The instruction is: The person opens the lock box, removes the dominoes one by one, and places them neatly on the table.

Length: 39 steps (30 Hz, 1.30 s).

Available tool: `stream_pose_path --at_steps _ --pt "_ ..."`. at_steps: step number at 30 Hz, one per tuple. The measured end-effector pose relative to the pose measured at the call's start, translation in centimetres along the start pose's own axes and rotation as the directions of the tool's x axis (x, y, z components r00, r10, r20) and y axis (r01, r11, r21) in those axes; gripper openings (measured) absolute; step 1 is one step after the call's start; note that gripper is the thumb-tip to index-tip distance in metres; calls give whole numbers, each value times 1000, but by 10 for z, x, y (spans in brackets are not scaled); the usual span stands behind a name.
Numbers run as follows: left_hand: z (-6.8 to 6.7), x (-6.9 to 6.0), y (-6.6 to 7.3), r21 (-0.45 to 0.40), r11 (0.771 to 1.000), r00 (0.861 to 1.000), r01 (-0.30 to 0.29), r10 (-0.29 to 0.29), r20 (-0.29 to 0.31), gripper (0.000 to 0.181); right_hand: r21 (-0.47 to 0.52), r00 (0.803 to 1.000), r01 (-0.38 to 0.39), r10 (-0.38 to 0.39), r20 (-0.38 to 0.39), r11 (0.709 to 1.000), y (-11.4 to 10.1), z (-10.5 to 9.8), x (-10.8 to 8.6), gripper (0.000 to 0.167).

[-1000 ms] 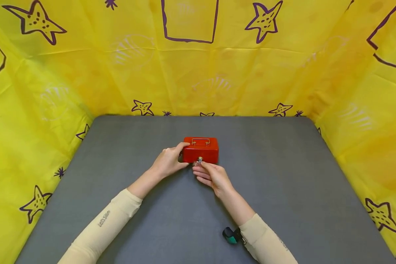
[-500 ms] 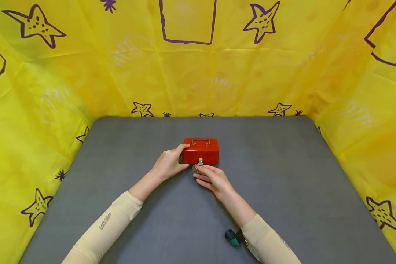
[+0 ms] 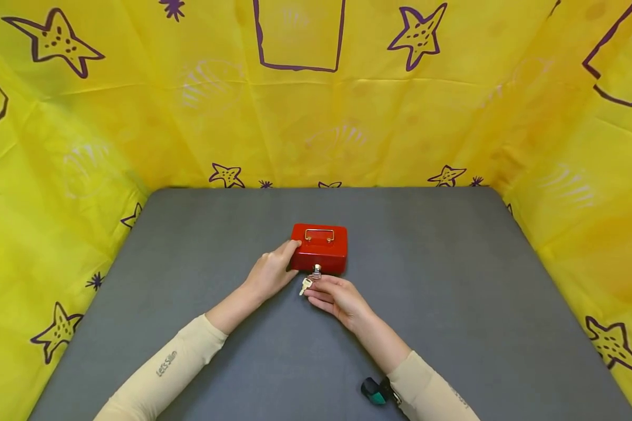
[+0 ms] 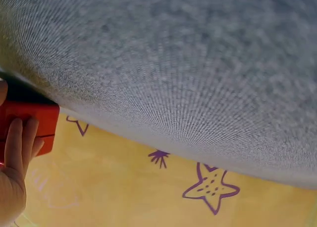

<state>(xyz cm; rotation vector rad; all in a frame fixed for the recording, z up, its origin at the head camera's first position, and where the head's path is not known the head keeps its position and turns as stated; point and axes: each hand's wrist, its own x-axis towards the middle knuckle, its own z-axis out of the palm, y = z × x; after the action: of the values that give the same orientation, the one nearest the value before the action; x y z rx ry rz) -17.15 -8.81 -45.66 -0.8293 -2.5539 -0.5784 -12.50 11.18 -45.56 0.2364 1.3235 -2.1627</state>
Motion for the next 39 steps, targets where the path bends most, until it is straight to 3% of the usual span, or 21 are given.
stream_pose_path --at_steps 13,19,24,28,30,32,34,36,37,39 --pt "8 -1 15 -9 1000 1000 10 -10 -27 41 -5 999 -13 13 39 1000 -4 -14 -12 26" --pt "11 0 20 -26 1000 1000 6 -6 -9 40 -44 999 -48 49 17 998 -7 -20 -19 38" --pt "9 -1 22 -6 1000 1000 -5 5 -14 37 -196 998 -36 44 40 980 -9 -25 -25 50" --pt "6 -4 19 5 1000 1000 -23 23 -14 37 -387 997 -10 38 66 922 -12 -29 -29 50" --pt "4 -5 17 -9 999 999 -32 32 2 38 -507 996 13 34 84 862 -16 -31 -30 48" --pt "2 -5 14 -38 999 999 -25 26 35 40 -632 995 55 9 98 773 -22 -34 -31 44" --pt "-3 -4 10 -69 998 997 11 -6 76 45 -773 989 142 -64 130 618 -30 -37 -30 36" --pt "-9 -1 6 -90 993 991 78 -68 115 55 -873 970 223 -184 157 434 -39 -38 -27 25" --pt "-12 1 3 -97 988 985 124 -111 133 61 -907 951 251 -261 166 339 -43 -38 -25 20" --pt "-19 6 -3 -112 970 968 215 -196 155 71 -946 891 277 -414 187 167 -53 -38 -20 15"
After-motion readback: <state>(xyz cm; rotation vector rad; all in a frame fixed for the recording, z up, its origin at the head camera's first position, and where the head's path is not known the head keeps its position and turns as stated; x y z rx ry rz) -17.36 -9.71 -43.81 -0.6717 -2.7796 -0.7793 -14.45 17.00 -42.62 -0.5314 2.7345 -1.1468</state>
